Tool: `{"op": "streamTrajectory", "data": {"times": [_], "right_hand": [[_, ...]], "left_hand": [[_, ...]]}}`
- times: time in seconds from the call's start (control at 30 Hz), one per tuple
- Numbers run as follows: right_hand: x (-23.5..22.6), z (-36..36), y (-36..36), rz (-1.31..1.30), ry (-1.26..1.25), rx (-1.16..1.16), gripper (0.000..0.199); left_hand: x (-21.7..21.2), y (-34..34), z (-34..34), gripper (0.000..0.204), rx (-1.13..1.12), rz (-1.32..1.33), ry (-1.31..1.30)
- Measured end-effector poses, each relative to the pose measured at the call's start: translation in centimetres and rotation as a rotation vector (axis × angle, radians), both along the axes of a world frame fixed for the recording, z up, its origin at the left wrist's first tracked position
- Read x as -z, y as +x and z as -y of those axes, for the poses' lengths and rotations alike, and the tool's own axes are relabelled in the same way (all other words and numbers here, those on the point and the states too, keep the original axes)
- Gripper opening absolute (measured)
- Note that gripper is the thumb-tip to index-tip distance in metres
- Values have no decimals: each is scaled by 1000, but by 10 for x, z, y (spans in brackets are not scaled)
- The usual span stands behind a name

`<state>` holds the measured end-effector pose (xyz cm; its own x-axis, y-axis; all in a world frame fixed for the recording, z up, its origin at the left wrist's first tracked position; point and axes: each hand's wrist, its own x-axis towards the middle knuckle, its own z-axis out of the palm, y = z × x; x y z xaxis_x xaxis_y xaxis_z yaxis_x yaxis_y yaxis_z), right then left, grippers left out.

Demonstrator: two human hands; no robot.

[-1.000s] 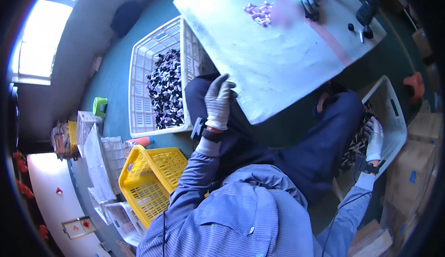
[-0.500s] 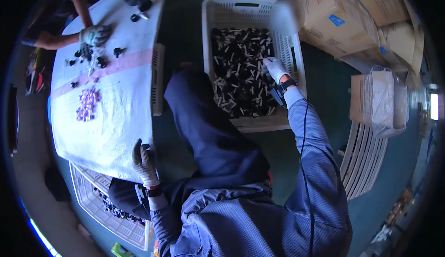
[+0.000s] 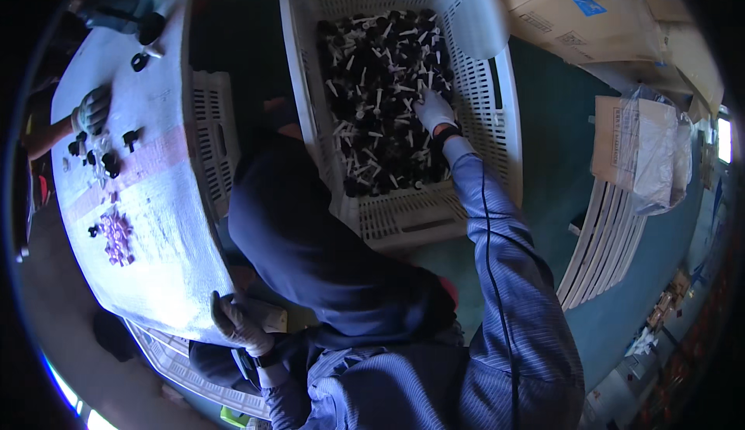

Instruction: Assembling small plastic components by inserting white plastic plugs into black housings.

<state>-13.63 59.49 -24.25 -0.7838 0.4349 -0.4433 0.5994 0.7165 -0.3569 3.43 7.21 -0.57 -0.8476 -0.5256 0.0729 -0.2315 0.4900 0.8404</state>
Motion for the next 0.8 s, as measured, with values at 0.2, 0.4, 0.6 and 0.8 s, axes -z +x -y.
{"op": "streamTrajectory", "data": {"times": [0.2,0.4,0.6,0.8], "right_hand": [[35,16,-39,-17,189,-152,33],[71,24,-45,44,353,-262,26],[64,22,-44,188,329,-402,28],[37,29,-23,132,98,-63,37]], "left_hand": [[5,-5,-8,30,-39,23,-124],[3,-4,-8,18,-151,131,-167],[7,-9,-8,26,23,29,-560],[7,-4,-4,22,-85,127,-464]]}}
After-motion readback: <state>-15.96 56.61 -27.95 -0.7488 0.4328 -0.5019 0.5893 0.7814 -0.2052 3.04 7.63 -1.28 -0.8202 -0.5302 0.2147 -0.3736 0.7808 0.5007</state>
